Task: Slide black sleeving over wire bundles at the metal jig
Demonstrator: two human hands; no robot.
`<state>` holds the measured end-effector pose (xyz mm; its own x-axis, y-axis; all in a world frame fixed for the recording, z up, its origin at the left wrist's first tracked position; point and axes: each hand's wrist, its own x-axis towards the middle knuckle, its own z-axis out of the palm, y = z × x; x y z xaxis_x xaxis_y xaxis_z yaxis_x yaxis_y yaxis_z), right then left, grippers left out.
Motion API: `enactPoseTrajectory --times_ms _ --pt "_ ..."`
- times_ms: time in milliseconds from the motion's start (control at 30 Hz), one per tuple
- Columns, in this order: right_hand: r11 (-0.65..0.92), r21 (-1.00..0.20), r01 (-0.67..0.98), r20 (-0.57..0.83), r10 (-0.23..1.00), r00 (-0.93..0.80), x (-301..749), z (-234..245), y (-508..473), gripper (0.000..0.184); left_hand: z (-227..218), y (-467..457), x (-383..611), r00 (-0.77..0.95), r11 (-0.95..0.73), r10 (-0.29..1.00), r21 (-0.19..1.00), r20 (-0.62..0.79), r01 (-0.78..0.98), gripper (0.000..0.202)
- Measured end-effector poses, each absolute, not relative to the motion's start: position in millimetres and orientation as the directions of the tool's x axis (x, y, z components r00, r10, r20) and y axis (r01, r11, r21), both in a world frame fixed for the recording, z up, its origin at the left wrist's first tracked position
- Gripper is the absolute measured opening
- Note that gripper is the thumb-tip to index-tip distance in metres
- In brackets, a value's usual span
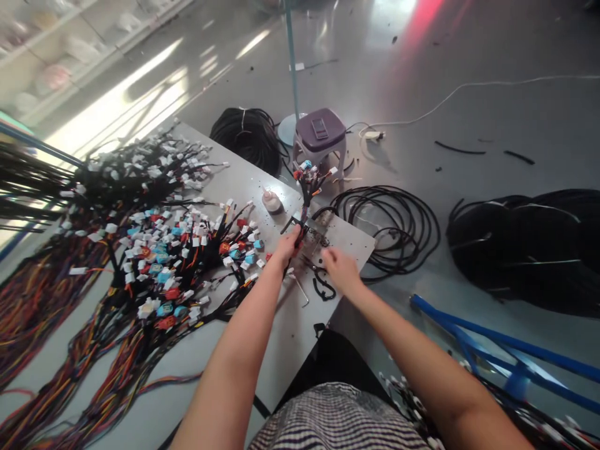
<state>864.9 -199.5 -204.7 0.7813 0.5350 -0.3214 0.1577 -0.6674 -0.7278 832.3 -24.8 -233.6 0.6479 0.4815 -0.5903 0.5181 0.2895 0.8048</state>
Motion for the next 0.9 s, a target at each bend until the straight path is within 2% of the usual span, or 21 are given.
enactPoseTrajectory --times_ms 33,67,133,233,267,333,433,533,633,767,833,900 --pt "-0.601 -0.787 0.139 -0.214 0.477 0.852 894.5 -195.9 -181.0 0.034 -233.0 -26.5 832.6 0.629 0.313 0.475 0.786 -0.615 0.533 0.067" --pt "-0.552 -0.828 0.095 -0.177 0.418 0.891 921.3 -187.9 -159.5 0.029 -232.0 -28.1 833.1 0.610 0.337 0.470 0.768 -0.638 0.544 0.066" --pt "-0.468 -0.873 -0.134 -0.311 0.323 0.894 960.2 -175.4 -112.6 0.022 -229.9 -30.8 834.1 0.586 0.359 0.479 0.756 -0.653 0.548 0.064" --pt "-0.304 -0.801 -0.516 -0.596 0.315 0.739 979.9 -165.6 -60.3 0.018 -227.6 -32.3 833.6 0.578 0.373 0.493 0.758 -0.650 0.535 0.061" --pt "-0.219 -0.769 -0.601 -0.637 0.334 0.695 979.2 -164.1 -53.8 0.019 -227.4 -32.1 832.8 0.589 0.377 0.483 0.761 -0.648 0.528 0.060" --pt "-0.026 -0.735 -0.677 -0.629 0.398 0.668 974.0 -161.8 -56.6 0.021 -227.4 -30.5 831.1 0.639 0.388 0.430 0.770 -0.638 0.507 0.055" --pt "0.214 -0.817 -0.536 -0.414 0.430 0.803 967.5 -157.8 -75.3 0.030 -228.9 -27.1 829.7 0.686 0.434 0.354 0.761 -0.636 0.483 0.051" --pt "0.363 -0.853 -0.376 -0.259 0.330 0.908 965.2 -154.5 -74.2 0.035 -233.2 -26.8 828.5 0.690 0.438 0.349 0.761 -0.634 0.479 0.056" --pt "0.409 -0.838 -0.361 -0.240 0.319 0.917 960.8 -157.8 -59.0 0.039 -241.5 -31.9 821.4 0.686 0.321 0.438 0.814 -0.580 0.484 0.061" --pt "0.417 -0.826 -0.379 -0.221 0.378 0.899 950.5 -171.8 -63.2 0.046 -251.7 -40.9 801.8 0.661 0.032 0.637 0.870 -0.398 0.493 0.063" --pt "0.423 -0.820 -0.386 -0.198 0.423 0.884 947.4 -178.5 -72.6 0.047 -251.7 -41.9 796.2 0.639 0.019 0.657 0.856 -0.401 0.517 0.062" --pt "0.414 -0.820 -0.395 -0.185 0.460 0.868 947.6 -183.6 -77.9 0.047 -248.1 -39.0 798.6 0.633 0.101 0.609 0.838 -0.478 0.536 0.063"
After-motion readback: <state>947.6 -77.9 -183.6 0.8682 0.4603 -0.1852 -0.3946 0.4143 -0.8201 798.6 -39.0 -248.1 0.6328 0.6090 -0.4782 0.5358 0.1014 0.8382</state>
